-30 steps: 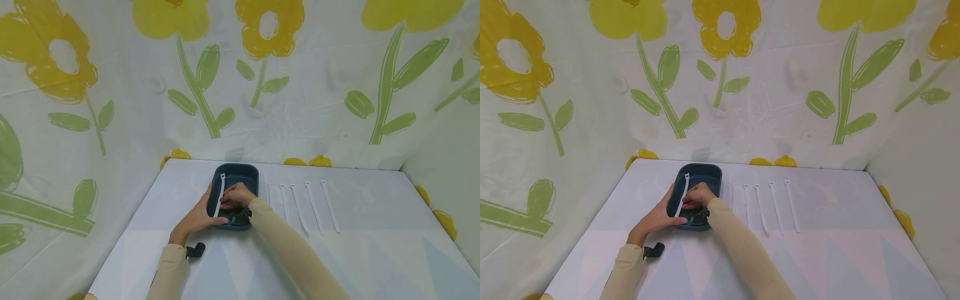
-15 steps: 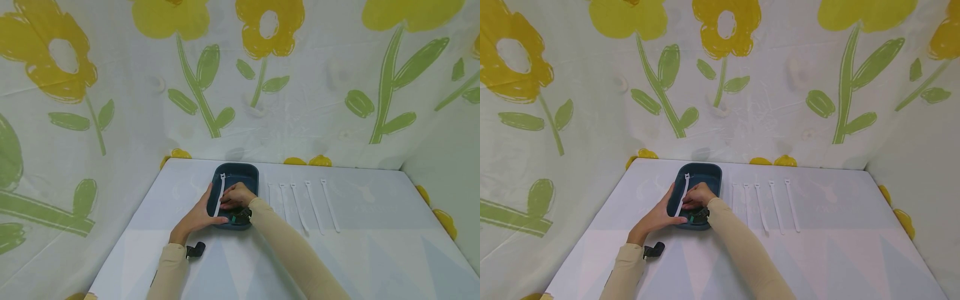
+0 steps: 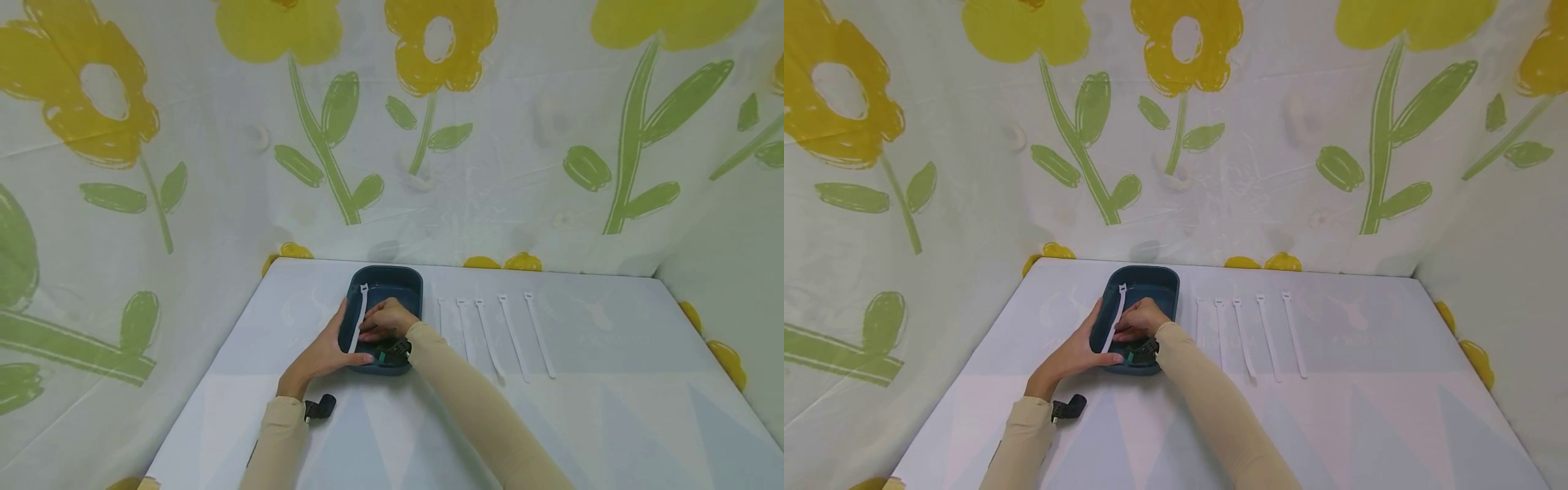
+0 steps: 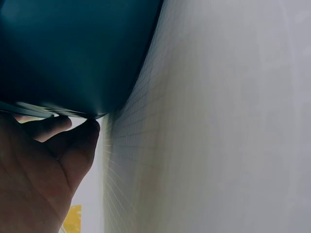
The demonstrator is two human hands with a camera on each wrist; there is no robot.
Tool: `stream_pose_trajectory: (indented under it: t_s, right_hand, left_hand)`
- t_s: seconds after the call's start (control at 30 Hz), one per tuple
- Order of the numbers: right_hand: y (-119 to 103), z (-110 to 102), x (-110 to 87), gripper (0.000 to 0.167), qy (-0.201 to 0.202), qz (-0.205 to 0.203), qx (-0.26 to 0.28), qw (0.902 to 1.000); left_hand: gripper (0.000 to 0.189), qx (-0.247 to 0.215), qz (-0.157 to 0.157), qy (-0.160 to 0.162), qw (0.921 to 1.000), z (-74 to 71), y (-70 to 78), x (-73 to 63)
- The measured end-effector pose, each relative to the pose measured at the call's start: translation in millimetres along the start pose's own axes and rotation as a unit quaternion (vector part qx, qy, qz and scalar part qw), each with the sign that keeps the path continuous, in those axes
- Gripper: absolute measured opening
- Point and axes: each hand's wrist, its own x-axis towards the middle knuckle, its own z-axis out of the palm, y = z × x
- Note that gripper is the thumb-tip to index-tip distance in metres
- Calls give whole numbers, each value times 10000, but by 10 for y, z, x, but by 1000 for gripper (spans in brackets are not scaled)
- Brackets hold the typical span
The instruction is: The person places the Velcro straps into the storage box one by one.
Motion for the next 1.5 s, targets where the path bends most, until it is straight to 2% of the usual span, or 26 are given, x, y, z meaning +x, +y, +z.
stream_pose_trajectory:
  t_s: [0.23,0.47,0.7,0.9,1.27,1.5]
  right_hand:
    - [-17,-2,-25,26,-81,29,-53,9999]
    - [-20,-10,-35,28,-141,27,-45,9999]
    - [-20,-13,-50,15,-98,-32,-84,9999]
    - [-8,-17,-41,14,-54,-146,-185,9997]
    - [-65,-71,-110,18,6,-444,-600,9972]
    - [-140,-159,-147,22,25,-588,-692,9959]
  left_hand:
    - [136,-146,280,17,9995,7,-28,28]
    - [136,-218,176,30,9996,7,-2,1]
    - [135,-244,319,32,9992,9,-20,21]
    - [135,-246,378,21,9990,6,-15,22]
    - [129,-268,248,11,9993,5,3,15]
    - [132,-164,-7,23,9999,5,9,-7]
